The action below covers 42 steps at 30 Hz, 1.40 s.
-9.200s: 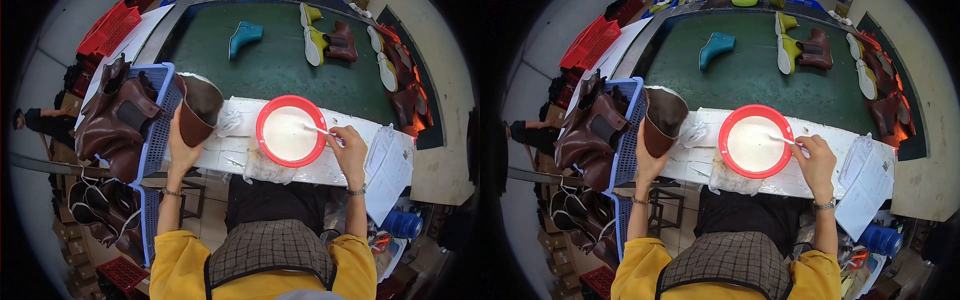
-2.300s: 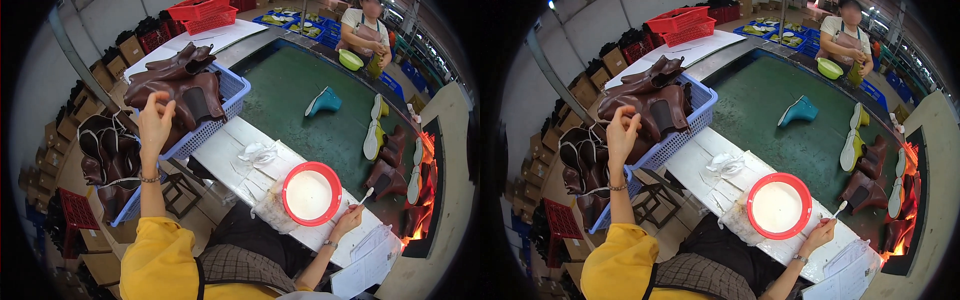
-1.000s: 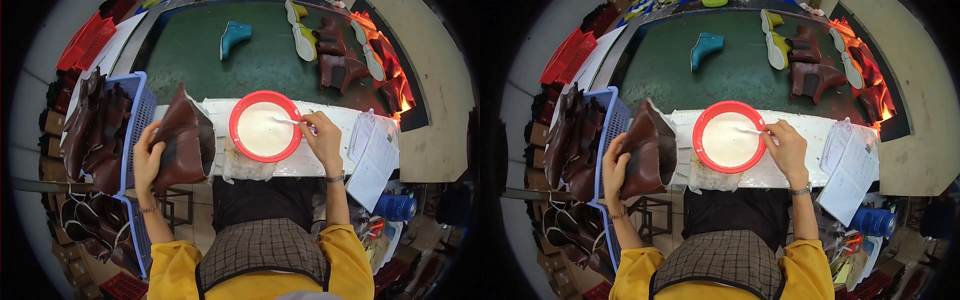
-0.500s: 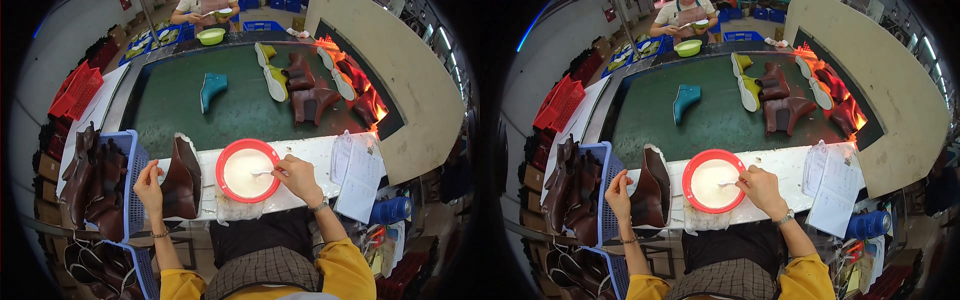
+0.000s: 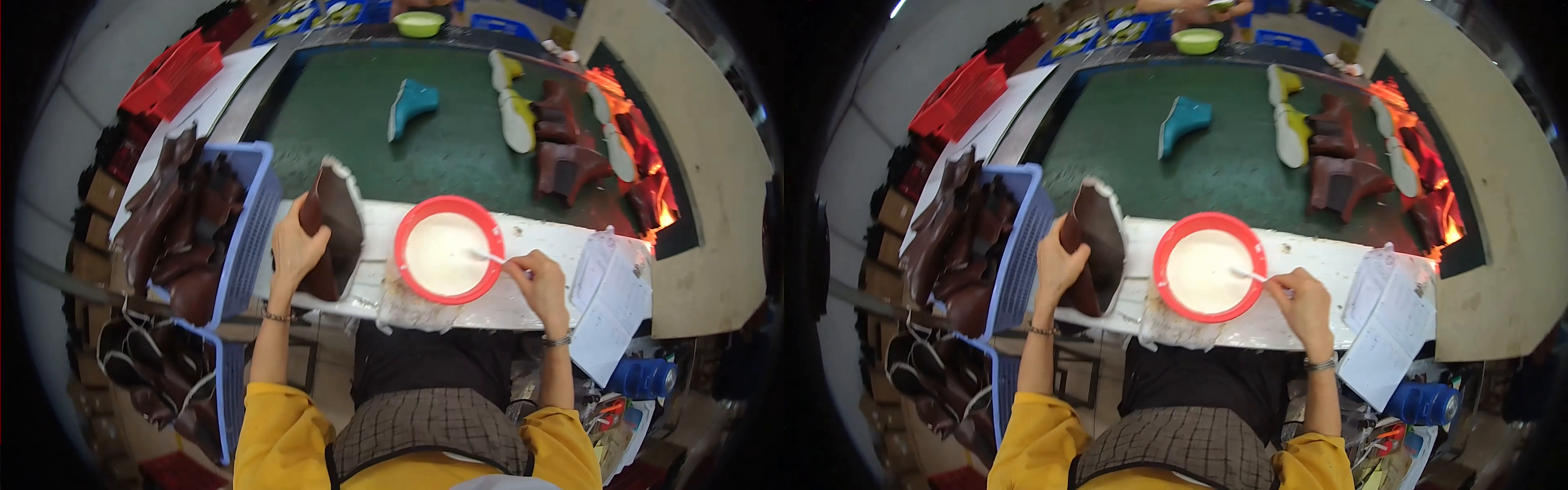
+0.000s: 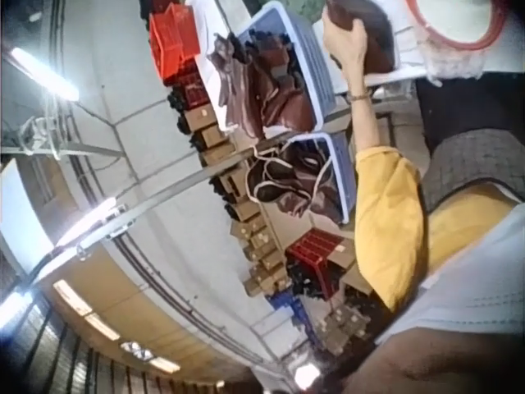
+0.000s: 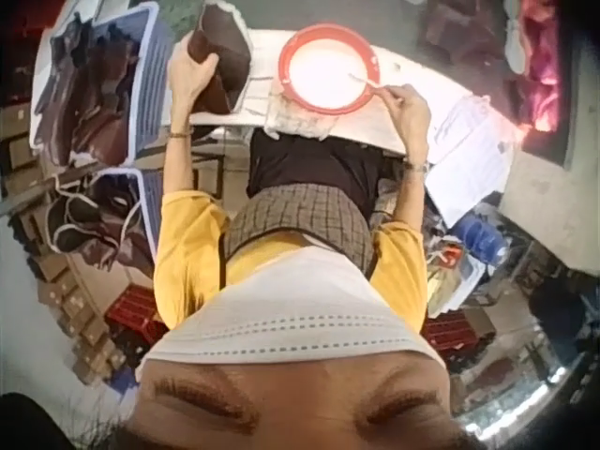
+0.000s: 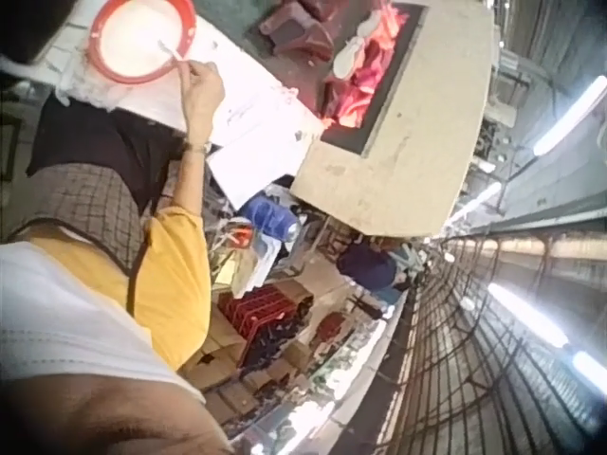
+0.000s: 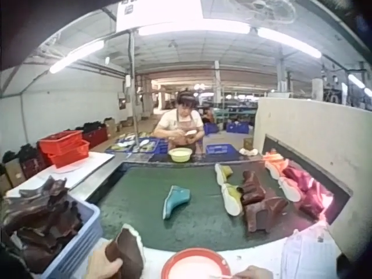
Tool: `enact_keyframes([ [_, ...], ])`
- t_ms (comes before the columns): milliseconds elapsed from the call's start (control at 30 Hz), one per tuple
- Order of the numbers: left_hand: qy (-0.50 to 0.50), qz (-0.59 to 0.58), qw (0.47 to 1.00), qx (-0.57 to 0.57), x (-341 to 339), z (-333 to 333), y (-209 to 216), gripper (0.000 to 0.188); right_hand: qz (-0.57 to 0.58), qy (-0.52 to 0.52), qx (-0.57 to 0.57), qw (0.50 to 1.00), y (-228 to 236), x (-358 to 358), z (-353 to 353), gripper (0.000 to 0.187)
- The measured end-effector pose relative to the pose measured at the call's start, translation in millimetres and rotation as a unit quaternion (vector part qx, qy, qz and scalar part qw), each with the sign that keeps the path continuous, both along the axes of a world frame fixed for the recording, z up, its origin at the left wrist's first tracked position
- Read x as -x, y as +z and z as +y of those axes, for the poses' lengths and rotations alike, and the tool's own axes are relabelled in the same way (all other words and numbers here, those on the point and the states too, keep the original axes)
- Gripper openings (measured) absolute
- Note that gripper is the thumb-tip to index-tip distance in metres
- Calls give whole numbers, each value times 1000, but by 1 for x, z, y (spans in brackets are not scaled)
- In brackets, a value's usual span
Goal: Applying glue to the edges of leather boot uppers using a brush.
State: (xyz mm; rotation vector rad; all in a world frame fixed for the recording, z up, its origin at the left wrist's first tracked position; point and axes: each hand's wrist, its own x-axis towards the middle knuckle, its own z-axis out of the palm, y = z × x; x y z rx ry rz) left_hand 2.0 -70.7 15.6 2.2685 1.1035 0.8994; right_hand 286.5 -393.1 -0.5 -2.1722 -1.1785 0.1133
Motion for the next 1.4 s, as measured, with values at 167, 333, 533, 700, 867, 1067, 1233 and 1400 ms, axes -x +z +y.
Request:
enact_keyframes([
  [167, -163, -33, 958, 234, 7, -21, 61, 42, 52, 32, -184, 981, 25, 0, 33, 16],
  [333, -287, 80, 855, 425, 2, -41, 63, 20, -41, 171, -211, 962, 63, 12, 87, 17],
  [533, -237, -61, 864, 439, 2, -53, 76, 20, -74, 174, -216, 958, 51, 12, 84, 16],
  [700, -163, -130, 910, 359, 8, -55, 68, 20, -32, 173, -208, 962, 40, 35, 72, 16],
  [867, -132, -157, 956, 209, -5, -53, 60, 30, -7, 168, -181, 969, 31, 37, 69, 15],
  [1067, -113, -212, 961, 138, 21, -27, -11, 96, -92, 27, -10, 995, 13, 14, 57, 11],
  [1233, -137, 165, 975, -56, 60, -48, -40, 150, -182, 44, 33, 982, 5, 19, 52, 9],
  [1400, -79, 190, 979, -3, 58, -52, -46, 122, -117, -7, 8, 993, 9, 19, 44, 11],
])
